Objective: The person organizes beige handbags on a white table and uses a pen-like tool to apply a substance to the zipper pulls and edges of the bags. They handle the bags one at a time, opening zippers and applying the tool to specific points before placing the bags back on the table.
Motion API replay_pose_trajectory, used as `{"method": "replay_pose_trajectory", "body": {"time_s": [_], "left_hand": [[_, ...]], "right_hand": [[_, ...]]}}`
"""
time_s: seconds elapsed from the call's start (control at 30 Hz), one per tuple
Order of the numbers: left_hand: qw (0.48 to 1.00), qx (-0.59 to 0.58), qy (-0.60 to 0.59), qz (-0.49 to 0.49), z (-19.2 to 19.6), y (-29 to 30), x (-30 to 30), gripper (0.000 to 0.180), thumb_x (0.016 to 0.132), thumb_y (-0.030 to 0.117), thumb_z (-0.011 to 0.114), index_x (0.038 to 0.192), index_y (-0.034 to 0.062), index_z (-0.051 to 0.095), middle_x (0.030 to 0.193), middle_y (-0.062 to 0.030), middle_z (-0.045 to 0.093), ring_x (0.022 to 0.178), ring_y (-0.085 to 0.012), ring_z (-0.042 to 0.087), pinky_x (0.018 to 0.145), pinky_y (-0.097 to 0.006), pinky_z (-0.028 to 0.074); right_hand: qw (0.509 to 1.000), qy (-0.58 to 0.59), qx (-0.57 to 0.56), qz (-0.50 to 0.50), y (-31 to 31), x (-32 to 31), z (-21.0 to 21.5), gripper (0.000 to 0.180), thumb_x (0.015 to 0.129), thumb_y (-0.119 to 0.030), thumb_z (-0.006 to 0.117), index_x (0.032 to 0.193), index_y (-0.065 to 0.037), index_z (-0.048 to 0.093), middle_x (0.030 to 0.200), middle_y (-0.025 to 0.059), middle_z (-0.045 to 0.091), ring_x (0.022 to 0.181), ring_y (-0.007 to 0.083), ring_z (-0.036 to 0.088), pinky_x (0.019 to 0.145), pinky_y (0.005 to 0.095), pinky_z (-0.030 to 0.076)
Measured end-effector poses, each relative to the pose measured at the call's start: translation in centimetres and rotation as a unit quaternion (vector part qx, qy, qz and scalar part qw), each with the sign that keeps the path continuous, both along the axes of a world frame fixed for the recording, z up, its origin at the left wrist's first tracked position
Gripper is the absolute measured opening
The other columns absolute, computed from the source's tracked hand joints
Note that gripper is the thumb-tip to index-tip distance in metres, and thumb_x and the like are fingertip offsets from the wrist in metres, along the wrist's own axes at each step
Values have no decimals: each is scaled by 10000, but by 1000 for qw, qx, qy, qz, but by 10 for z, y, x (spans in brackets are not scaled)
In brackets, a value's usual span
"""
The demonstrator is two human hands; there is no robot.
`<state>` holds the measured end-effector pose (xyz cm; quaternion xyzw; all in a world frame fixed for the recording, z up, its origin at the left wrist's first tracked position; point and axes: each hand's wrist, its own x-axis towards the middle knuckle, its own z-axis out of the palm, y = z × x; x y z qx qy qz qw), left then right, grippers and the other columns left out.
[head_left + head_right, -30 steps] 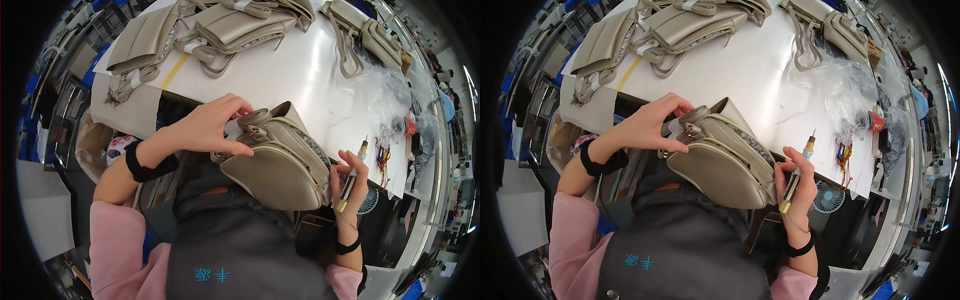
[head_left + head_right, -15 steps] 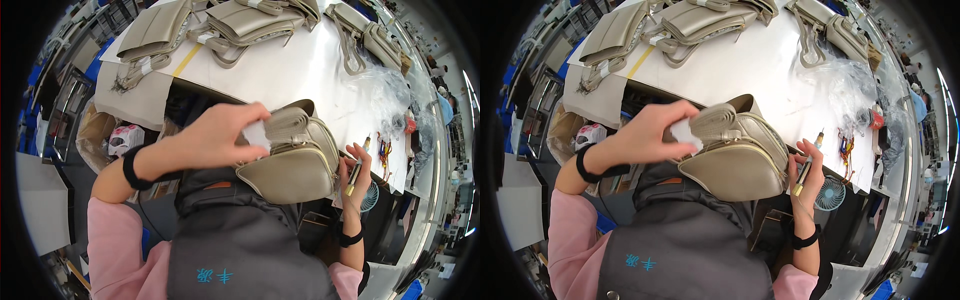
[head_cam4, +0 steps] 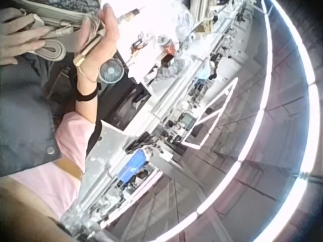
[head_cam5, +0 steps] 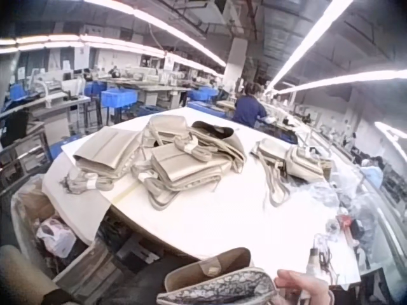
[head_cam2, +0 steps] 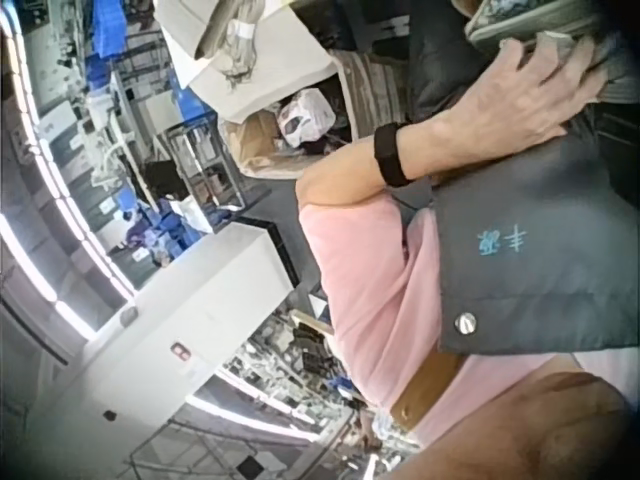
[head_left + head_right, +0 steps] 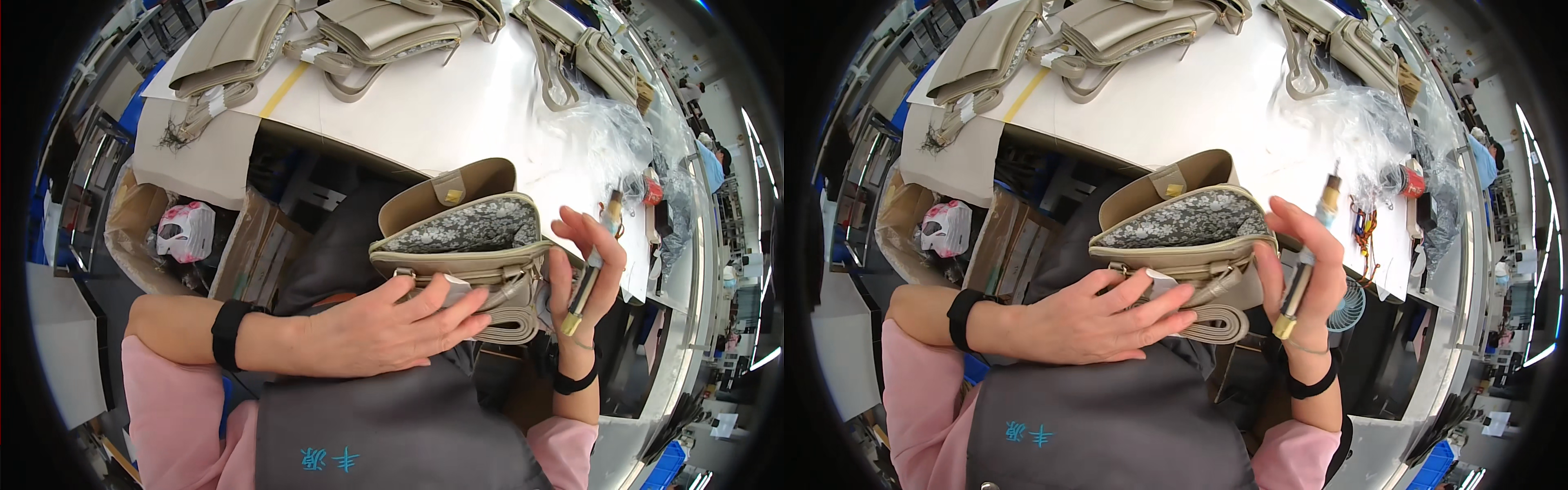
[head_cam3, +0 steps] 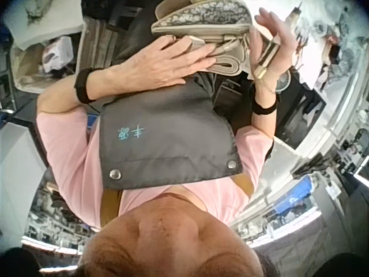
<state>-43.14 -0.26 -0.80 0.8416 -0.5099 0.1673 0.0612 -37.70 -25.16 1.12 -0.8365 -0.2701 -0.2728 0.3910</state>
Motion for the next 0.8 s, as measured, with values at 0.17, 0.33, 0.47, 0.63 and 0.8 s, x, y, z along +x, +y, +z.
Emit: {"method": "replay_pose_trajectory", "body": {"time_s": [0.17,0.33,0.47,0.63,0.8], "left_hand": [[964,-208,131,-99,-9,-1,20,533,737,261,715,1226,99,574,1345,-97,478,1034,-250,522,809,-336,469],[899,-376,221,44,-7,10,50,335,759,64,708,1079,38,614,1008,-89,599,872,-248,588,737,-330,486],[896,-326,299,51,-9,8,56,309,781,80,711,1064,24,603,932,-77,605,825,-211,583,700,-313,478],[867,-329,366,76,3,5,65,290,784,117,725,1040,45,608,933,-66,610,775,-172,600,661,-280,482],[956,-230,180,30,19,2,90,262,738,103,740,969,46,630,887,-64,635,750,-172,617,655,-274,490]], "right_hand": [[995,40,-21,91,4,12,-2,449,759,22,728,1162,-5,530,1074,156,669,815,171,680,720,264,530],[999,-9,-7,41,-1,8,-10,472,718,-3,787,1128,-20,553,927,125,698,745,158,679,671,257,535],[999,-29,-8,25,-3,-1,-12,506,753,88,719,1190,0,480,928,128,628,761,160,628,692,264,519],[996,-46,74,-20,1,-9,-18,540,749,86,727,1209,-31,469,904,96,604,765,122,599,640,222,503],[984,-69,163,-22,24,-11,-17,556,758,101,712,1223,-40,443,904,82,586,742,105,576,633,207,479]]}}
